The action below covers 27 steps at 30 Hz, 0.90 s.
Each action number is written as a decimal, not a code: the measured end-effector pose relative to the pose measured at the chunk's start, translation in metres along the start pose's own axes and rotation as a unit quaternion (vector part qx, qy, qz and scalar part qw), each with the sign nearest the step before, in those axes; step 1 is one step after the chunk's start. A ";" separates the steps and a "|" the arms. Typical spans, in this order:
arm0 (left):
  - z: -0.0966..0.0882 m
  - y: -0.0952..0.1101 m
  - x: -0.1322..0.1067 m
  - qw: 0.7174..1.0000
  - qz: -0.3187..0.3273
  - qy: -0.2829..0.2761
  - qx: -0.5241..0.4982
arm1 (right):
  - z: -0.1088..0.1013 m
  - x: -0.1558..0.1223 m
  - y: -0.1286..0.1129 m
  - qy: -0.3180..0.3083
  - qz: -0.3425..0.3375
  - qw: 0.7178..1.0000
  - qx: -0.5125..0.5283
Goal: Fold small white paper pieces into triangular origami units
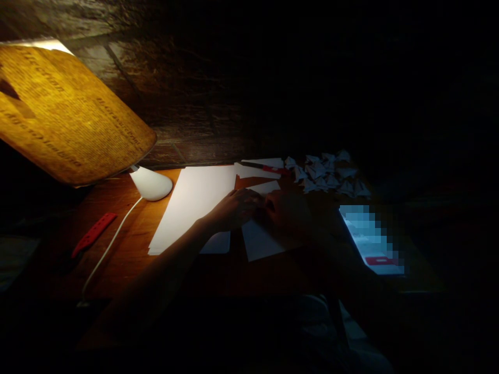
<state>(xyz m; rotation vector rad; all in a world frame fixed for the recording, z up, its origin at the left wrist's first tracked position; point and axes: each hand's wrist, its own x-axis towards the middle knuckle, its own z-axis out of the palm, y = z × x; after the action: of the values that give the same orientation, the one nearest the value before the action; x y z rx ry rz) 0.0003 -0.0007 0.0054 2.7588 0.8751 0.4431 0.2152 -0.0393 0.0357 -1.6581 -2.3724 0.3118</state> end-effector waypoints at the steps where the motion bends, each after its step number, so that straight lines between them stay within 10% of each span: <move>1: 0.000 0.000 0.000 1.000 0.001 -0.002 0.000 | -0.001 0.000 0.001 -0.002 -0.010 1.000 0.000; 18: -0.001 -0.005 0.000 1.000 0.009 -0.018 -0.001 | 0.006 0.009 0.029 -0.023 -0.085 0.992 0.087; 27: -0.002 -0.003 0.000 1.000 0.014 -0.014 0.006 | 0.011 0.007 0.019 0.022 0.031 0.992 0.118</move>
<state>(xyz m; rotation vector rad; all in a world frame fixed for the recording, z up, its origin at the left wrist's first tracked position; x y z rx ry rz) -0.0018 0.0019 0.0064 2.7840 0.8352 0.4034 0.2261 -0.0265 0.0199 -1.6127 -2.1589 0.5392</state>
